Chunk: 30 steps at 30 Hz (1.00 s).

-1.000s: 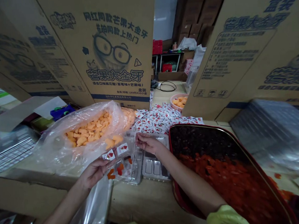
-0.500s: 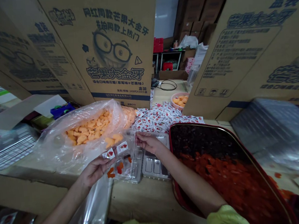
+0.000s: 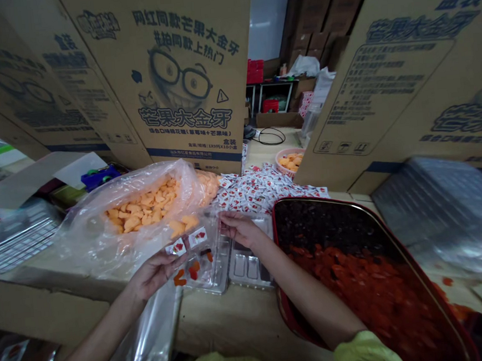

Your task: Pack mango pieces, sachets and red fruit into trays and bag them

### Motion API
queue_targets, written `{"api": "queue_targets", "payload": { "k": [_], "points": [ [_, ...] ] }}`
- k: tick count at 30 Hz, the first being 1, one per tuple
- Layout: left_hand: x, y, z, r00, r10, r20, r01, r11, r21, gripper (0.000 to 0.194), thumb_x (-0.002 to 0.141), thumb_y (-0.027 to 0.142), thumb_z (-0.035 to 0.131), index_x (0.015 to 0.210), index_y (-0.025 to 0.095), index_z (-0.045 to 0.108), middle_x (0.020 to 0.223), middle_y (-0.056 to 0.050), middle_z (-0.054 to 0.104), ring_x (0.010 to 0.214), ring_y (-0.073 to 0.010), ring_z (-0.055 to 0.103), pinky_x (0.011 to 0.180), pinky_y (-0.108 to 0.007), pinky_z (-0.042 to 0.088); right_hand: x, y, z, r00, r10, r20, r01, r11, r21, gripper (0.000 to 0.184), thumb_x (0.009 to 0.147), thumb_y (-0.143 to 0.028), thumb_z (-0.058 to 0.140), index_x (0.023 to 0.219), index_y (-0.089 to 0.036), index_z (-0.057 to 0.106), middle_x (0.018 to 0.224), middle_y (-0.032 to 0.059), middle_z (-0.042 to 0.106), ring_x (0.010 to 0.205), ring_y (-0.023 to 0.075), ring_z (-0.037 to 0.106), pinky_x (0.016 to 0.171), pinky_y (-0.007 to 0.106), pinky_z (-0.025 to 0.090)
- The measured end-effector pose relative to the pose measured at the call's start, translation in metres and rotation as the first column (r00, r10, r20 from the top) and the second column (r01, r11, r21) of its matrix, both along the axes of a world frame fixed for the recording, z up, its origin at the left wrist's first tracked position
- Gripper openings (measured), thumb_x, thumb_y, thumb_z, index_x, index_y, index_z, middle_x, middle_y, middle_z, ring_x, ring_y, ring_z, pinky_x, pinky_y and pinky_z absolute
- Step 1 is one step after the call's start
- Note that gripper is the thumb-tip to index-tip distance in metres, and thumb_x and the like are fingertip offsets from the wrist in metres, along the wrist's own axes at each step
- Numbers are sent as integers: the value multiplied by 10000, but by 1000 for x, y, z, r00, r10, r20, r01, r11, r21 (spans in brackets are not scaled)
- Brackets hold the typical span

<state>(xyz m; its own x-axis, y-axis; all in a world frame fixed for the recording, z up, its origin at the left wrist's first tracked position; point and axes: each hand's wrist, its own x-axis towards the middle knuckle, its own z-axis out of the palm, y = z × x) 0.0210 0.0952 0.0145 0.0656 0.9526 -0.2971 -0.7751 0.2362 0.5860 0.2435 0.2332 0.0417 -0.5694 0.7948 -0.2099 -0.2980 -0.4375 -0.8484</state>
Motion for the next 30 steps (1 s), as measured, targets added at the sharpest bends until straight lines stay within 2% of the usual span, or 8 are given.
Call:
{"api": "queue_targets", "payload": {
  "k": [4,7,10,12,15,22,27,30],
  "points": [
    [1,0,-6,1000,-21,-19,22,999,40,436,652,-85,585,1035,117,637,1041,-75,695,983,-196,646,978,-335,466,0,-1,3,997,-23,77,15,995,101,476,557,-233,800,981,-203,586,851,-11,601,702,128,577,637,269,504],
    [2,1,-8,999,-19,-30,20,999,39,469,656,-88,588,1066,132,641,1047,-75,694,973,-194,648,960,-324,475,-2,0,1,943,-267,200,198,930,308,517,517,-205,781,978,-221,548,804,-34,550,705,125,527,606,237,451],
    [4,1,-7,999,-38,-33,40,997,62,569,666,-83,580,1171,178,600,1088,-64,681,1022,-199,629,968,-338,467,-4,-1,-1,819,-500,281,285,780,557,354,515,-193,749,817,-205,565,730,-40,516,690,125,471,625,230,404],
    [5,1,-7,998,-58,-37,61,996,59,588,657,-79,585,1185,180,591,1082,-62,682,1033,-202,625,967,-341,466,-4,-2,1,820,-463,338,182,769,612,176,581,-231,694,715,-196,586,697,-28,531,677,132,467,634,240,387],
    [6,1,-8,997,-57,-44,58,998,30,515,641,-78,591,1108,135,625,1053,-79,691,1010,-200,633,969,-338,467,-5,-5,5,851,-350,391,90,831,549,138,678,-322,611,684,-188,642,669,-14,571,643,134,482,620,248,374],
    [7,-2,-10,995,-102,-17,102,994,43,500,623,-85,591,1057,157,643,1030,-54,700,991,-203,643,968,-339,463,-12,-14,12,898,-257,358,163,949,271,331,765,-504,607,713,-179,641,690,20,644,576,127,529,530,232,400],
    [5,-3,-8,998,-62,-12,63,997,42,478,603,-91,603,997,173,662,1023,-41,695,980,-192,637,976,-363,452,-10,-12,15,993,6,116,-2,999,-32,541,857,-653,388,922,-166,612,851,103,693,719,200,654,656,330,519],
    [5,-2,-8,999,-52,2,52,998,39,453,598,-89,600,967,165,664,1001,-38,695,953,-178,639,959,-351,464,-10,-15,18,994,97,-42,-100,993,-69,588,822,-702,389,994,-174,583,954,126,688,860,252,662,718,396,531]
  ]
}}
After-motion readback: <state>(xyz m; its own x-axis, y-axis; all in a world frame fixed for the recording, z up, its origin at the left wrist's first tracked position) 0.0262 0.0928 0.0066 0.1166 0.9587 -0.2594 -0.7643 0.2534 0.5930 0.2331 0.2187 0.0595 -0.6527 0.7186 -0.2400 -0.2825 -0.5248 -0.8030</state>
